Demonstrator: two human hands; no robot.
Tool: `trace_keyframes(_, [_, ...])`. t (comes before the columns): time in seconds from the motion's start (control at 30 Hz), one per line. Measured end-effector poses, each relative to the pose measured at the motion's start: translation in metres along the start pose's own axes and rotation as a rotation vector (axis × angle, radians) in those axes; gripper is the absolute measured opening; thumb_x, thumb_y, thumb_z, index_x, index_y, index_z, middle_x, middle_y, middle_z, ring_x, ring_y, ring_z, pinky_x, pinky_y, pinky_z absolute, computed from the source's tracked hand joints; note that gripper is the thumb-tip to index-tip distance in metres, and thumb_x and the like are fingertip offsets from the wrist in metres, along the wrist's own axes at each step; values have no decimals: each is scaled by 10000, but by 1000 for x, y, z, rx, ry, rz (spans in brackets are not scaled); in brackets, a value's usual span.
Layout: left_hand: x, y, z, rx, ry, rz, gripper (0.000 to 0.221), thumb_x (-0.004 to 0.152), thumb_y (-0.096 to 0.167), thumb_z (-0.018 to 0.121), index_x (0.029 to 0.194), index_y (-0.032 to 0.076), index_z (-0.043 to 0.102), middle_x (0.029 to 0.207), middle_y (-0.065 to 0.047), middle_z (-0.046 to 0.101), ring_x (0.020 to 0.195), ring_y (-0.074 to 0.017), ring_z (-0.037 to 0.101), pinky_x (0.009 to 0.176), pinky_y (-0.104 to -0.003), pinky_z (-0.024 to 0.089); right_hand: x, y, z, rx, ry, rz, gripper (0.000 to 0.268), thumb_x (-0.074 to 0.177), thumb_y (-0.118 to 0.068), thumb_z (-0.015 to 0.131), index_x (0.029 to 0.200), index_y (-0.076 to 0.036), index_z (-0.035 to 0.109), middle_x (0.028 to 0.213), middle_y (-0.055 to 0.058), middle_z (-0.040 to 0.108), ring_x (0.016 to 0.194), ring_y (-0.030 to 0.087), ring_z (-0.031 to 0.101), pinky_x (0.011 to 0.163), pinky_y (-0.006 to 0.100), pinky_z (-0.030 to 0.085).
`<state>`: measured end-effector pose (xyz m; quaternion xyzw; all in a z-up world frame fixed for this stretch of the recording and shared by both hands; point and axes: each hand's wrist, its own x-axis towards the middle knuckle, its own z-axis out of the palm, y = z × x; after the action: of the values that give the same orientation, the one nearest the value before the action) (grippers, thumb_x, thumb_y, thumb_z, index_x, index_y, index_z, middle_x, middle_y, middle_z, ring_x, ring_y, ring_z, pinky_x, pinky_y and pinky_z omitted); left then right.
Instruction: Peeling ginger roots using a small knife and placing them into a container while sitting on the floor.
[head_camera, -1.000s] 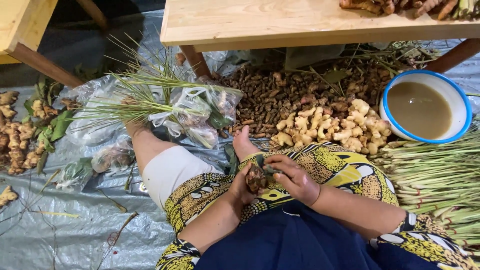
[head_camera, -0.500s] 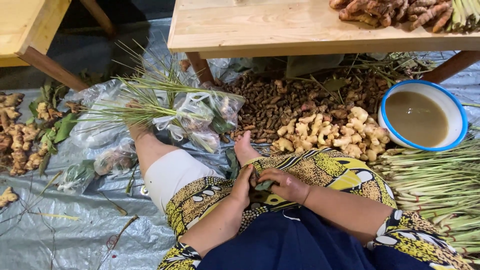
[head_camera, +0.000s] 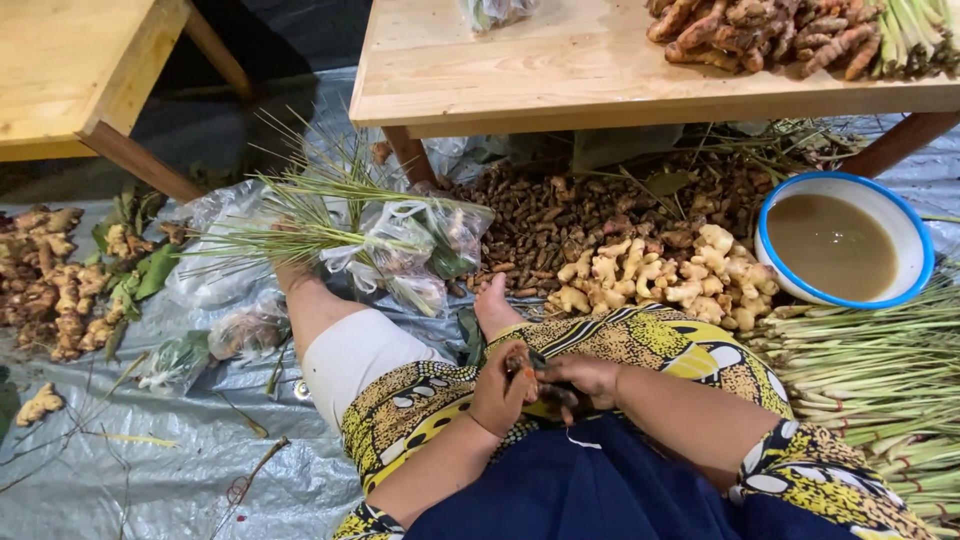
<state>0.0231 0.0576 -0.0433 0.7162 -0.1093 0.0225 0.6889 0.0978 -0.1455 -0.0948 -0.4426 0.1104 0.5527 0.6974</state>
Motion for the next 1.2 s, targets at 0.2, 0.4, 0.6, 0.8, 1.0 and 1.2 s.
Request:
trace_keyframes(0.2, [1, -34, -12, -13, -11, -318, 605, 1048, 536, 448, 1473, 107, 409, 931, -194, 654, 809, -275, 677, 855, -493, 522, 14, 4, -22, -906, 270, -282, 689, 1047, -526, 595, 1544, -71, 451, 1495, 218, 528, 1360, 462, 493, 1098, 607, 496])
trace_keyframes(0.4, [-5, -50, 3, -342, 157, -426, 446, 1029, 424, 554, 1340, 106, 549, 1303, -299, 536, 1212, -431, 582, 1054, -548, 450, -32, -8, 36, -1027, 385, -369, 659, 1011, -412, 625, 1541, -59, 456, 1510, 217, 512, 1387, 434, 476, 1165, 539, 457])
trace_keyframes(0.6, [-3, 21, 9, -279, 273, -293, 563, 1006, 464, 571, 1364, 48, 447, 1340, -329, 518, 1260, -451, 552, 1082, -585, 439, -19, -10, 9, -652, 510, -323, 727, 922, -693, 657, 1297, -76, 736, 1264, 238, 717, 1235, 440, 635, 1050, 552, 506])
trace_keyframes(0.8, [-4, 57, 19, -136, 146, 78, 376, 1034, 323, 544, 1316, 81, 486, 997, -97, 602, 844, -113, 550, 841, -414, 504, -45, -8, 43, 118, 8, -7, 549, 926, -420, 710, 1325, -47, 652, 1141, 328, 696, 815, 515, 721, 460, 590, 603])
trace_keyframes(1.0, [-4, 47, 14, -17, 54, 133, 464, 1038, 308, 576, 1419, 78, 443, 1432, -203, 439, 1228, -351, 543, 977, -560, 456, -36, -1, 28, -9, 140, -263, 326, 859, -171, 778, 1124, 7, 715, 779, 237, 627, 451, 327, 609, 241, 320, 428])
trace_keyframes(1.2, [-10, 10, 12, -160, -36, -418, 754, 968, 340, 654, 1600, 211, 264, 1476, -291, 415, 1327, -466, 478, 1080, -587, 419, -5, 0, -25, -782, 354, -419, 586, 855, -545, 784, 1282, -146, 755, 1003, 202, 742, 860, 353, 716, 679, 479, 587])
